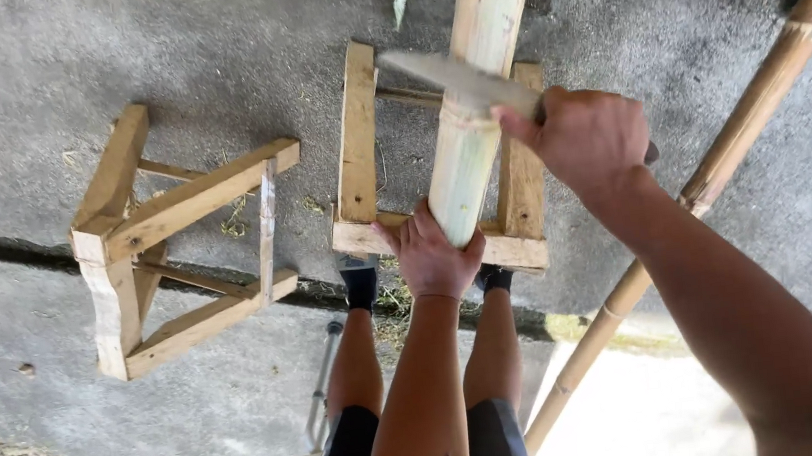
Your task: Shaving the outer layer of a bamboo pole using a knife while seated outdoors.
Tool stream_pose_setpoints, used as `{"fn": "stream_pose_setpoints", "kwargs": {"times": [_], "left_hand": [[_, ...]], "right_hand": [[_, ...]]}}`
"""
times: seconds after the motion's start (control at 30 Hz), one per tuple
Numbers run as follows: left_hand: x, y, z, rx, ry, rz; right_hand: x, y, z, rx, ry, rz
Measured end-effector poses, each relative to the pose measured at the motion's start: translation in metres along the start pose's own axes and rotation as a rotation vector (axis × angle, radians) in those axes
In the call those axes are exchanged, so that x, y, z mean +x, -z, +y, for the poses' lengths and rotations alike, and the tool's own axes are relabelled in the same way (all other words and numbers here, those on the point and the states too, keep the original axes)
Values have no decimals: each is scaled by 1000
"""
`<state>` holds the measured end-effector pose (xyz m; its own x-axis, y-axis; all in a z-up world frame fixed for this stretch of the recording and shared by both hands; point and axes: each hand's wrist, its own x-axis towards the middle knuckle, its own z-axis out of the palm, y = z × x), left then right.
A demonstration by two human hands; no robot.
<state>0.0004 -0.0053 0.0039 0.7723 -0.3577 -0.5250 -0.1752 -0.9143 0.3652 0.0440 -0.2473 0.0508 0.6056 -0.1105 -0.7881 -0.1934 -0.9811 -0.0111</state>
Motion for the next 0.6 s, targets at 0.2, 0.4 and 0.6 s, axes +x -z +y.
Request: {"fn": "stream_pose_setpoints", "kwargs": {"times": [0.2,0.4,0.6], "left_hand": [[0,-8,-5,39,-22,15],[0,-6,-4,13,3,5],[0,-2,-1,40,12,-30]], "right_hand": [[5,-32,-5,58,205,200],[-3,-30,-17,54,147,210],[3,-22,-19,102,105,229]]}}
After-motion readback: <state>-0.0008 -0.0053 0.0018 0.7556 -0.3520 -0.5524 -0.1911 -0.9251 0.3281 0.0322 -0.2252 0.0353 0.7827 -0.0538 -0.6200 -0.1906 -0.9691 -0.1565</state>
